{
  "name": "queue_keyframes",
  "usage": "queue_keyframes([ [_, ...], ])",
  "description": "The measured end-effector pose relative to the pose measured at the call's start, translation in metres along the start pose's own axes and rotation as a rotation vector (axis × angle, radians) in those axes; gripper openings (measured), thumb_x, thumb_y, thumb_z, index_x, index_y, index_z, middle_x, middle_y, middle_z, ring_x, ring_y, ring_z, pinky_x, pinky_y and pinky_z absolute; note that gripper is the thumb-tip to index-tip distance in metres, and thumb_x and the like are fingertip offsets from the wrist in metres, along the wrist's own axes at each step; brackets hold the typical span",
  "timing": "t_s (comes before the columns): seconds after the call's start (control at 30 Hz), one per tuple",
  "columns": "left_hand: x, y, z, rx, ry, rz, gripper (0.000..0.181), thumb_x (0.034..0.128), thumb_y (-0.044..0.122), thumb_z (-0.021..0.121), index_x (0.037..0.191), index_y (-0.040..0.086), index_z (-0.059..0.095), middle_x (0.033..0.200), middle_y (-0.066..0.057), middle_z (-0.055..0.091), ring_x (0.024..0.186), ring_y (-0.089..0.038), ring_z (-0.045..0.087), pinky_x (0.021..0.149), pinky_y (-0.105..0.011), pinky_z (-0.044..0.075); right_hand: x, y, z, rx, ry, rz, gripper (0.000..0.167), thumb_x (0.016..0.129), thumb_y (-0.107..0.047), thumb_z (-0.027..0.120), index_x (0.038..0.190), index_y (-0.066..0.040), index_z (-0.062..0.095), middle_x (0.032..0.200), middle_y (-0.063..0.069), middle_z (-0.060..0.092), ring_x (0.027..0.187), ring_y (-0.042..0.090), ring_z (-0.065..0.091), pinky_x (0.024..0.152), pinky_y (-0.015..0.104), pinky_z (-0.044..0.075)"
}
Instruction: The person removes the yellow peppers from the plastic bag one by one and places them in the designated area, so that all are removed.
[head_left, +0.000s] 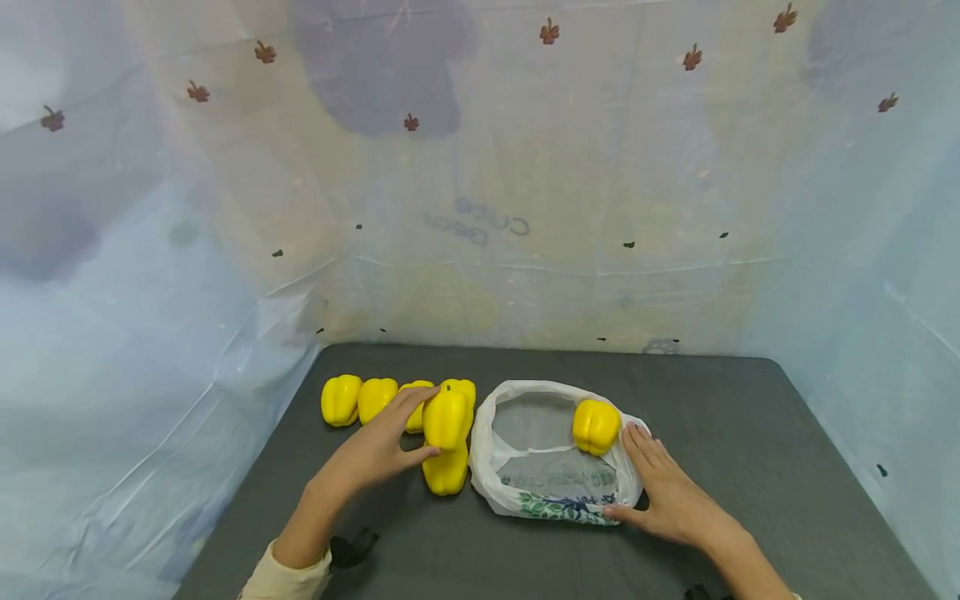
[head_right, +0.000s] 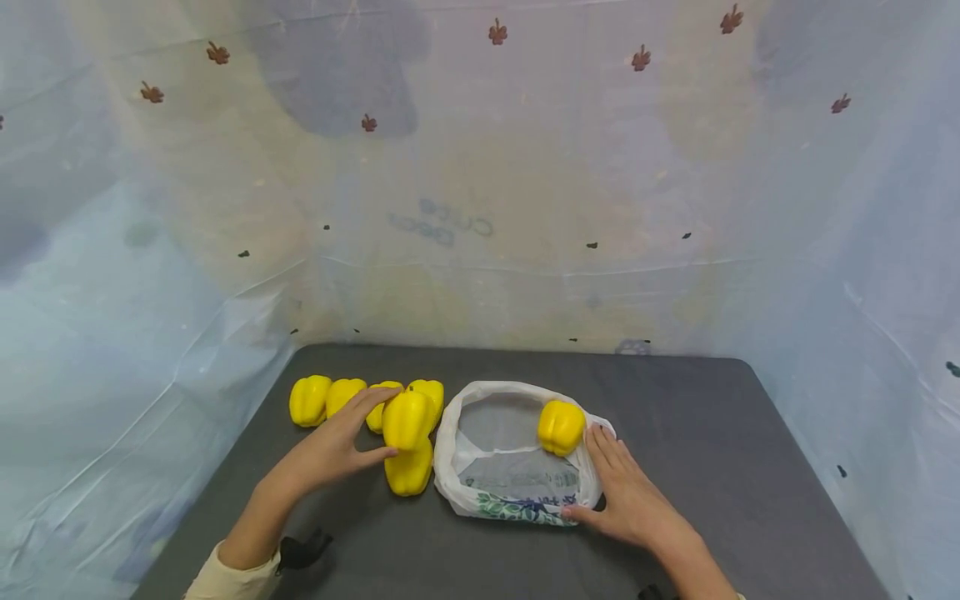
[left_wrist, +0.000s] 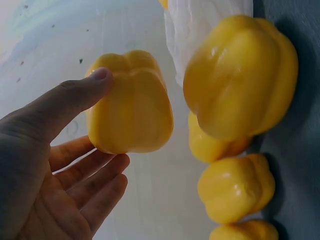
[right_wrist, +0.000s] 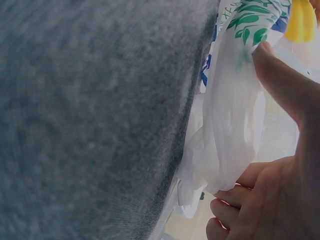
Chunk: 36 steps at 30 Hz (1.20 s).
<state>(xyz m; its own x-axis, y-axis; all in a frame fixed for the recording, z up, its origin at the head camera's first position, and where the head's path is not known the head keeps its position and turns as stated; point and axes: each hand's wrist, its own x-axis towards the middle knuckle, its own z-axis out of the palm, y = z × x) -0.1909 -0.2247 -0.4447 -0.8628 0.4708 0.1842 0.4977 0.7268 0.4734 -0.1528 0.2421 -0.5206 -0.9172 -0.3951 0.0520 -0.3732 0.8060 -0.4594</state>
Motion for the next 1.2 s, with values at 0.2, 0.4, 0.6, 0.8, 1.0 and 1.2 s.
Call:
queue_keyframes([
  [0.2, -0.008, -0.011, -0.005, 0.01, 0.044, 0.021, 0.087, 0.0915, 0.029, 0.09, 0.162, 0.009, 0.043, 0.163, -0.011, 0.046, 0.149, -0.036, 0.048, 0.116, -0.057, 0.047, -0.001, 0.0, 0.0, 0.008, -0.004, 0.002, 0.127, 0.086, -0.074, 0.077, 0.169, 0.005, 0.022, 0.176, 0.025, 0.015, 0.162, 0.048, 0.016, 0.135, 0.052, 0.006],
  [0.4, -0.017, -0.02, -0.011, -0.005, 0.046, -0.015, 0.089, 0.0915, 0.029, 0.09, 0.163, 0.009, 0.041, 0.164, -0.013, 0.045, 0.151, -0.038, 0.045, 0.117, -0.06, 0.045, 0.0, 0.0, -0.001, 0.001, -0.002, 0.0, 0.127, 0.085, -0.074, 0.077, 0.168, 0.005, 0.022, 0.176, 0.026, 0.016, 0.162, 0.048, 0.017, 0.134, 0.054, 0.009],
  [0.6, -0.026, -0.026, -0.015, 0.013, 0.033, -0.063, 0.09, 0.0912, 0.034, 0.089, 0.164, 0.011, 0.041, 0.162, -0.012, 0.047, 0.149, -0.037, 0.047, 0.115, -0.06, 0.048, 0.0, -0.001, -0.001, -0.003, -0.001, -0.001, 0.128, 0.085, -0.075, 0.077, 0.168, 0.005, 0.023, 0.176, 0.026, 0.017, 0.162, 0.048, 0.017, 0.133, 0.057, 0.012],
  [0.8, -0.034, -0.032, -0.015, 0.021, 0.034, -0.079, 0.088, 0.0903, 0.029, 0.09, 0.162, 0.009, 0.043, 0.16, -0.014, 0.048, 0.146, -0.038, 0.049, 0.113, -0.06, 0.049, 0.0, -0.001, -0.001, -0.008, -0.006, -0.003, 0.128, 0.084, -0.075, 0.078, 0.168, 0.005, 0.023, 0.176, 0.026, 0.017, 0.161, 0.048, 0.018, 0.131, 0.062, 0.016],
  [1.0, -0.042, -0.038, -0.016, 0.018, 0.022, -0.101, 0.086, 0.0911, 0.03, 0.09, 0.161, 0.008, 0.044, 0.159, -0.014, 0.05, 0.145, -0.038, 0.051, 0.112, -0.058, 0.05, 0.0, -0.001, -0.001, 0.003, -0.007, -0.002, 0.128, 0.084, -0.074, 0.078, 0.168, 0.005, 0.023, 0.176, 0.026, 0.017, 0.161, 0.048, 0.017, 0.132, 0.061, 0.014],
  [1.2, -0.05, -0.046, -0.016, 0.02, 0.029, -0.104, 0.085, 0.0907, 0.031, 0.09, 0.159, 0.006, 0.046, 0.157, -0.013, 0.052, 0.14, -0.038, 0.055, 0.109, -0.058, 0.052, 0.0, -0.001, -0.002, 0.002, -0.004, 0.0, 0.127, 0.084, -0.074, 0.078, 0.168, 0.005, 0.023, 0.176, 0.025, 0.017, 0.161, 0.048, 0.017, 0.133, 0.059, 0.012],
])
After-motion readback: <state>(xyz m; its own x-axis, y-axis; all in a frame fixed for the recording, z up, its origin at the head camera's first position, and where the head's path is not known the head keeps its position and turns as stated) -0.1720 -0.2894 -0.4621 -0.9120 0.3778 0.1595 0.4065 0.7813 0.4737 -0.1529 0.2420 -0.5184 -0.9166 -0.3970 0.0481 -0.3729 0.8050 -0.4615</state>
